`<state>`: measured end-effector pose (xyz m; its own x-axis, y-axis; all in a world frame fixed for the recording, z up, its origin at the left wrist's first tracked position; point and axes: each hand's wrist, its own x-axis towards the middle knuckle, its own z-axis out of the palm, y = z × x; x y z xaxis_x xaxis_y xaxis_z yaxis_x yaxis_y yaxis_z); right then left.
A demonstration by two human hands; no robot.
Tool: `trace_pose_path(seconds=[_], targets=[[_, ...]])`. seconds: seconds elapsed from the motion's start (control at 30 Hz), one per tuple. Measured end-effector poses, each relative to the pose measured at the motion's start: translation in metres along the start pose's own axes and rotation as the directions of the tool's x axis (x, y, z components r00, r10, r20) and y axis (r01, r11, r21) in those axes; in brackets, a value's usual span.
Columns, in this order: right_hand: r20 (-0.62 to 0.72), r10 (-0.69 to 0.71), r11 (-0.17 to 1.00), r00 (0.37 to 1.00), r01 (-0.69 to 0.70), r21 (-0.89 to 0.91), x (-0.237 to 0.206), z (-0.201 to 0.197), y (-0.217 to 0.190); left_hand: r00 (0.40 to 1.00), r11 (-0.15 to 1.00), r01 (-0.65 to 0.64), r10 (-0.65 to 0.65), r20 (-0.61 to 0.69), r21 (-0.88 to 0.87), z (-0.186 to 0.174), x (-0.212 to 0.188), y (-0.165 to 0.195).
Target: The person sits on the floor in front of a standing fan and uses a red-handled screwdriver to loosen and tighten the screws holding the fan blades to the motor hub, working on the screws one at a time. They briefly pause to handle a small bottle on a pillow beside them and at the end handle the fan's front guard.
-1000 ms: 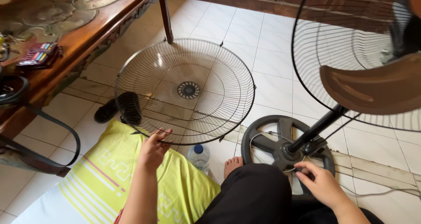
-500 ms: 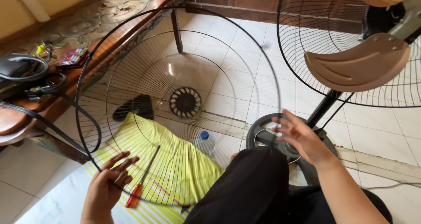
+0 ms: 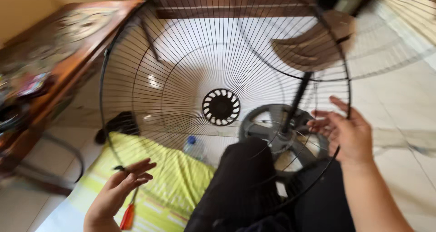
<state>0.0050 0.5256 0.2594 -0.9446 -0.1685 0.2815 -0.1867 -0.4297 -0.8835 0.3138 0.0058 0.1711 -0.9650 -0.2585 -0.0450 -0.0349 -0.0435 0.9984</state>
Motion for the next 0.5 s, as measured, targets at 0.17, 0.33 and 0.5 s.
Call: trace_pose_path(seconds=[0.17,0.33,0.5], targets=[[-0.104,-0.129,0.984,0.986,0.114,-0.134,-0.022,-0.069,-0.066,0.961,0.977,0.192,-0.169,-0.22,0.088,0.021,0.062,0.014],[-0.153,-0.186,0.938,0.97,0.129,-0.32,-0.039,-0.096,-0.126,0.772,0.76,-0.597,0.631,-0.076,0.256,0.077,0.118,0.127],[-0.121,-0.107,0.917,0.987,0.051,-0.395,-0.042,-0.12,-0.134,0.845,0.727,-0.534,0.484,0.229,0.432,0.173,0.148,0.207]])
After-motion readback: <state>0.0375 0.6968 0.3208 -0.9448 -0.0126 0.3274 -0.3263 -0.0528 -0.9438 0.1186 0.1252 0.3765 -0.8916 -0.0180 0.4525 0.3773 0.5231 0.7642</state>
